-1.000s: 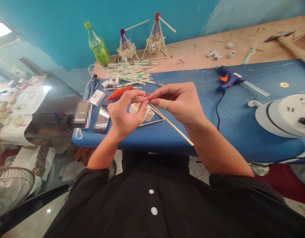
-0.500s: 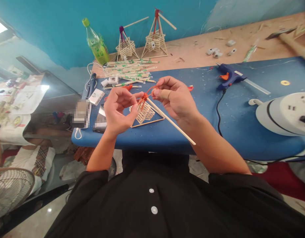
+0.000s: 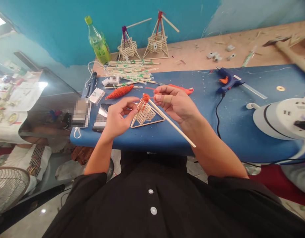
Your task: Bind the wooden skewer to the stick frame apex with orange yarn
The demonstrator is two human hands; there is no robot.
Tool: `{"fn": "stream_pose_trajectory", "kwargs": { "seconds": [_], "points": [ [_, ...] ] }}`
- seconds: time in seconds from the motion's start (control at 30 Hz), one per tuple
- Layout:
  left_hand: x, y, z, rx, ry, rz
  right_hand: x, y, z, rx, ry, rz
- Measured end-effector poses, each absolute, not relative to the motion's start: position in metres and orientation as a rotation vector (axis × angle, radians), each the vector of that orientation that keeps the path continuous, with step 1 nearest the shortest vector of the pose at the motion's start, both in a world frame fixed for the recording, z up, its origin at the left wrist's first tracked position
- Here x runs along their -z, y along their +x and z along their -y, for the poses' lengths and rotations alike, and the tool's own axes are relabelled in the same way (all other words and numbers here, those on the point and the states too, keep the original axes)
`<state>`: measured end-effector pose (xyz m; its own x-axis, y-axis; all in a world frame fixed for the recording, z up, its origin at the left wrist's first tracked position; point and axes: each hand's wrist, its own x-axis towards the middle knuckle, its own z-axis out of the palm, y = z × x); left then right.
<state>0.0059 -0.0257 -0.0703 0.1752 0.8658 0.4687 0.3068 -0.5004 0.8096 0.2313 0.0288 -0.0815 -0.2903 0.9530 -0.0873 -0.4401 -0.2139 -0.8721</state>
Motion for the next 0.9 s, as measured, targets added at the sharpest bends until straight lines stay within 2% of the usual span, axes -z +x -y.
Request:
{"fn": "stream_pose_trajectory", "kwargs": {
  "seconds": [0.2, 0.53, 0.7, 0.9],
  "points": [
    [0.058, 0.0, 0.02, -1.36, 2.133, -1.014, 0.076, 0.231, -0.026, -1.836, -0.777, 0.797],
    [0.088, 0.009, 0.003, -1.515, 1.81, -0.632, 0.067, 0.226, -0.03, -1.749, -0.654, 0.993],
    [0.084, 0.016, 0.005, -1.368, 1.615, -0.543, 0.061, 0.222, -0.029, -1.769, -0.552, 1.094],
    [0.08, 0.016, 0.004, -1.33, 1.539, -0.556, 0.052, 0.22, -0.022, -1.736, -0.665, 1.185]
  ]
}}
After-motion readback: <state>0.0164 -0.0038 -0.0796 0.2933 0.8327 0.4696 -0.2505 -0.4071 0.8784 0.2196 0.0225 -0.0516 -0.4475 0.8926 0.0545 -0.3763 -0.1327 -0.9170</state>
